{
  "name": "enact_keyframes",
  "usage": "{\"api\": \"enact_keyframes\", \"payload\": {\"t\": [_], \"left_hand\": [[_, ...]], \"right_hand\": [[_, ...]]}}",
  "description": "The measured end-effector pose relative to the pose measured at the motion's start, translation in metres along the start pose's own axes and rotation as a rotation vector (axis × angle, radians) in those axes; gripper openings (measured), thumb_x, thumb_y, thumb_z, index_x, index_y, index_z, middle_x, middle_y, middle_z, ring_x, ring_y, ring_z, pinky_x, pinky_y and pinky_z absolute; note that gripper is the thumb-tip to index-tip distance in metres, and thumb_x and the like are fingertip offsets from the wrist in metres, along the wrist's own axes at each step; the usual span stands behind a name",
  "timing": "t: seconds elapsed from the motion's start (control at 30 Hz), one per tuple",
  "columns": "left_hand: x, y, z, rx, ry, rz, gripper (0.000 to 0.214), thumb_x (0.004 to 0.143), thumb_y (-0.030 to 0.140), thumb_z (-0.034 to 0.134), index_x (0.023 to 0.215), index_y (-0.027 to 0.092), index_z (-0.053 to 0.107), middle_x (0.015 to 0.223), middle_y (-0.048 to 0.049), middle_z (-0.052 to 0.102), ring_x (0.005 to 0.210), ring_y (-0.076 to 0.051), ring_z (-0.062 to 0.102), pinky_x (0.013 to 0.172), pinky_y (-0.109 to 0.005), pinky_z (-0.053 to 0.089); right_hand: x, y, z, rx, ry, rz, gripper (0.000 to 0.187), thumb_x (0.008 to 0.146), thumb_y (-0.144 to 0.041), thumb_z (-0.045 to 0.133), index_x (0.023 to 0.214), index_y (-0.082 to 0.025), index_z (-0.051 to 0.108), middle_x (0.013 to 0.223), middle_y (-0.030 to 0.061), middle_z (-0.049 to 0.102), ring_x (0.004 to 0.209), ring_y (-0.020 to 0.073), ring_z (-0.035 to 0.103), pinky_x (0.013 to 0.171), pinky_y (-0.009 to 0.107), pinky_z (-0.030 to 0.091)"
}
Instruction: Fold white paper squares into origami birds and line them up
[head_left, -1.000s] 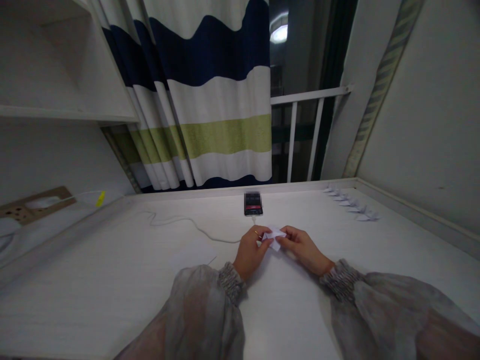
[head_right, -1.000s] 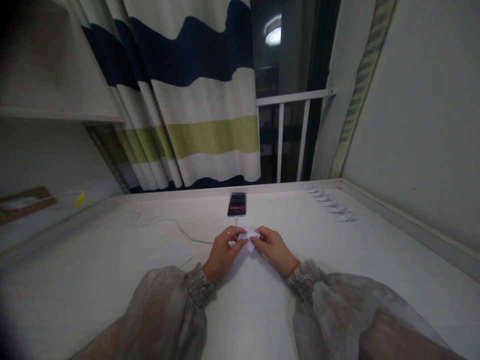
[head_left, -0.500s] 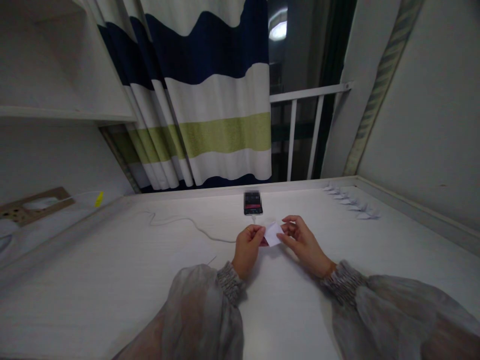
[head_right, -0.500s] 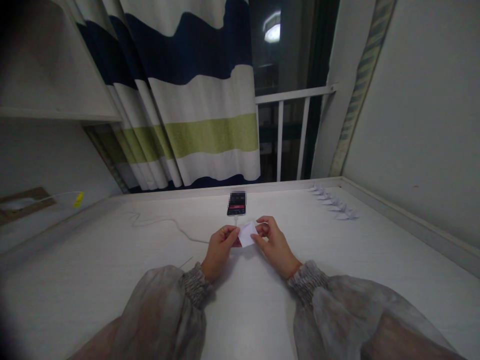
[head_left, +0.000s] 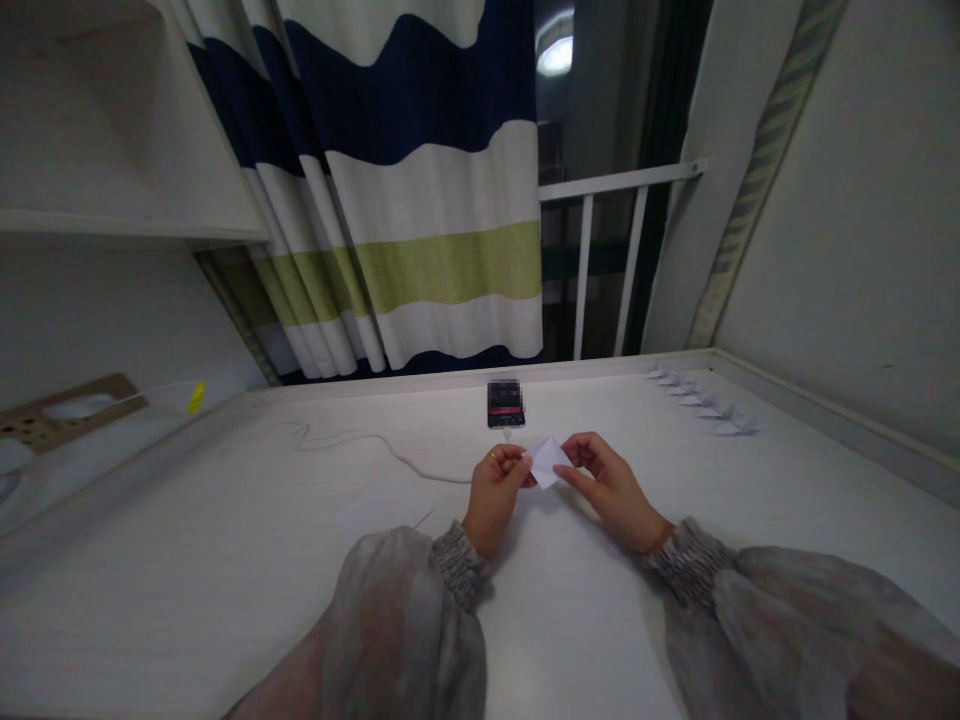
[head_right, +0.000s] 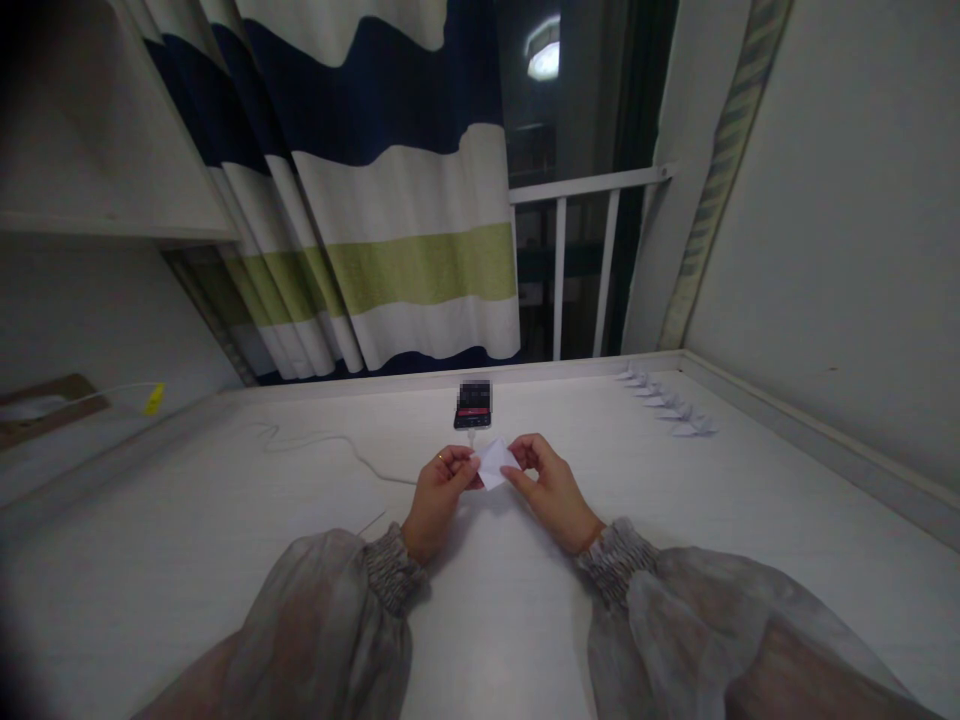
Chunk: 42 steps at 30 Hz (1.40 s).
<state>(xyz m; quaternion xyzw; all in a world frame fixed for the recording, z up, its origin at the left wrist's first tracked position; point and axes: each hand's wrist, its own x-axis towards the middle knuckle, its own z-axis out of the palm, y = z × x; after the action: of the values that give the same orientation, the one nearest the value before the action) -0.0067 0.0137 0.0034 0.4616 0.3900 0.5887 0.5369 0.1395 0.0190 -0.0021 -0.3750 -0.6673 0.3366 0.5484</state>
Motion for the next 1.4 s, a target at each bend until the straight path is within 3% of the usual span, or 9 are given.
{"api": "enact_keyframes", "payload": {"t": [0.9, 1.17, 1.4], "left_hand": [[0.000, -0.001, -0.001, 0.046, -0.032, 0.059, 0.015, 0.062, 0.022, 0.061, 0.070, 0.015, 0.050, 0.058, 0.0042, 0.051, 0.053, -0.007, 0.049, 0.057, -0.020, 0.043], [0.001, -0.004, -0.001, 0.108, -0.038, 0.126, 0.007, 0.065, 0.015, 0.056, 0.070, 0.015, 0.051, 0.059, 0.0037, 0.052, 0.054, -0.007, 0.049, 0.057, -0.019, 0.042], [0.001, -0.004, 0.000, 0.032, -0.052, 0.115, 0.014, 0.064, 0.016, 0.057, 0.076, 0.014, 0.050, 0.060, 0.0041, 0.053, 0.056, -0.007, 0.051, 0.057, -0.020, 0.043]], "right_hand": [[-0.001, -0.001, -0.003, -0.118, -0.023, -0.108, 0.013, 0.074, -0.023, 0.054, 0.086, -0.021, 0.049, 0.080, 0.0018, 0.053, 0.075, 0.0149, 0.051, 0.071, 0.029, 0.043], [-0.001, -0.008, -0.005, -0.319, -0.011, -0.128, 0.007, 0.075, -0.023, 0.051, 0.081, -0.019, 0.049, 0.078, 0.0033, 0.053, 0.073, 0.0155, 0.051, 0.069, 0.029, 0.042], [-0.002, -0.011, -0.006, -0.331, -0.142, -0.156, 0.009, 0.075, -0.022, 0.050, 0.083, -0.017, 0.053, 0.079, 0.0036, 0.054, 0.074, 0.0148, 0.051, 0.068, 0.028, 0.043]]}}
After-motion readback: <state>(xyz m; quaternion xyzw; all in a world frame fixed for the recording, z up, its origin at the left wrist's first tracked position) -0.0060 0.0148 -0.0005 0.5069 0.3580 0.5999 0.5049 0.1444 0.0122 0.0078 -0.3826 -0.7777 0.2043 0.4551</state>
